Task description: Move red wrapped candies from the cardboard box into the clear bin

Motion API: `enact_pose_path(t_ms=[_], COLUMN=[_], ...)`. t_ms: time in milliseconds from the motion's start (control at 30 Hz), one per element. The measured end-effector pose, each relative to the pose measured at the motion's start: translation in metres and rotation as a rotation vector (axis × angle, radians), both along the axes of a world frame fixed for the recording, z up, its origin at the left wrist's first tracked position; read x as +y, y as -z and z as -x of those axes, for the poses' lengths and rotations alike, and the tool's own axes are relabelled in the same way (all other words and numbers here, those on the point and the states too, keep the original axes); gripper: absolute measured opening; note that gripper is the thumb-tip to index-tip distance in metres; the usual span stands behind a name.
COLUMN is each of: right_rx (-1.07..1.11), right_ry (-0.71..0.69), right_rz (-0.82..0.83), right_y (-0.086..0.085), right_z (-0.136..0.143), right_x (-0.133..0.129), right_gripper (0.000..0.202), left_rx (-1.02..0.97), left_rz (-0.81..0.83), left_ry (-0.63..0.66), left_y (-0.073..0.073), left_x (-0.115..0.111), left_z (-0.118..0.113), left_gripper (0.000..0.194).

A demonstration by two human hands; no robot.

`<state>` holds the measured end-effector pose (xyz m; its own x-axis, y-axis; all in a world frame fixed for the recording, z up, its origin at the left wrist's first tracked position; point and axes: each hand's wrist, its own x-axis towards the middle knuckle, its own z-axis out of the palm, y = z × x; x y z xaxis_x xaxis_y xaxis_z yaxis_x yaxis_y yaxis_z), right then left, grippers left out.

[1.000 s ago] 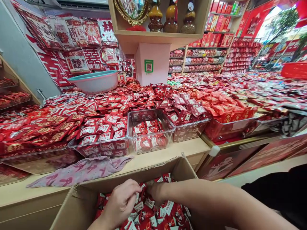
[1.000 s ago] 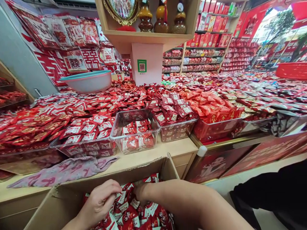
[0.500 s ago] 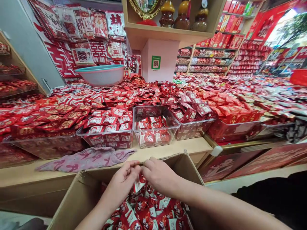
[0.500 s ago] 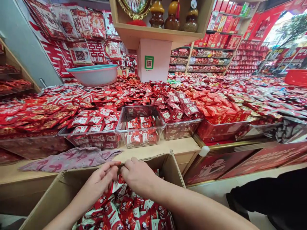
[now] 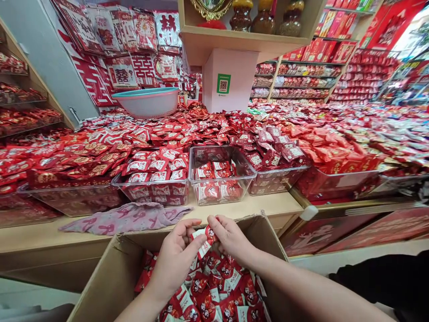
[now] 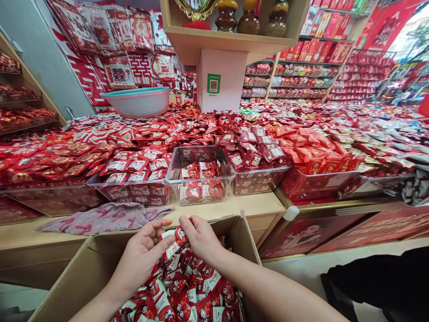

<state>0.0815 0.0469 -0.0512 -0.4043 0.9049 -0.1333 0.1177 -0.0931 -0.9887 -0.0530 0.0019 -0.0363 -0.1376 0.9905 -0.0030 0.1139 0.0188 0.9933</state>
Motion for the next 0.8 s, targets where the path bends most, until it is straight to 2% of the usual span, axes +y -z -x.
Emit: enact_pose_path(t_ms=[133,300,367,467,567,667,733,800], right_rx=[-0.111,-0.144,-0.129,-0.073,-0.061,-0.101,-0.125,-0.155], right_ry=[0.124,0.208,0.180,0.057,-0.055,-0.053,0.078,0.276], right_rz=[-0.253,-0.399,-0.386,-0.322,-0.371,-0.507,-0.616,-0.712], right_y=[-0.001,-0.008,-0.007,-0.002,-0.005,-0.029,-0.053,-0.077], right_z=[0.004,-0.002,-0.004,-0.007,-0.011,-0.019,-0.028,-0.035], right_x=[0.000,-0.003,-0.003,-0.002,-0.001,0.007,0.025,0.054], right_gripper=[0.041,0.041,0.041,0.038,0.036,0.035,0.034,0.032], left_rx=[-0.043,-0.081,-0.084,-0.098,-0.100,0.012,0.194,0.418], left_rz=[0.000,-0.037,-0.039,-0.028,-0.019,-0.045,-0.125,-0.223], left_ry=[-0.033,-0.049,-0.039,-0.051,-0.067,-0.033,-0.039,-0.083], left_y=[-0.004,-0.002,0.000,0.002,0.003,0.009,0.016,0.023], left_x=[0.001,0.003,0.002,0.002,0.002,0.006,0.012,0.020], left_z=[-0.004,-0.002,0.000,0.005,0.014,0.030,0.046,0.061], left_gripper=[0.031,0.034,0.035,0.036,0.038,0.036,0.033,0.029])
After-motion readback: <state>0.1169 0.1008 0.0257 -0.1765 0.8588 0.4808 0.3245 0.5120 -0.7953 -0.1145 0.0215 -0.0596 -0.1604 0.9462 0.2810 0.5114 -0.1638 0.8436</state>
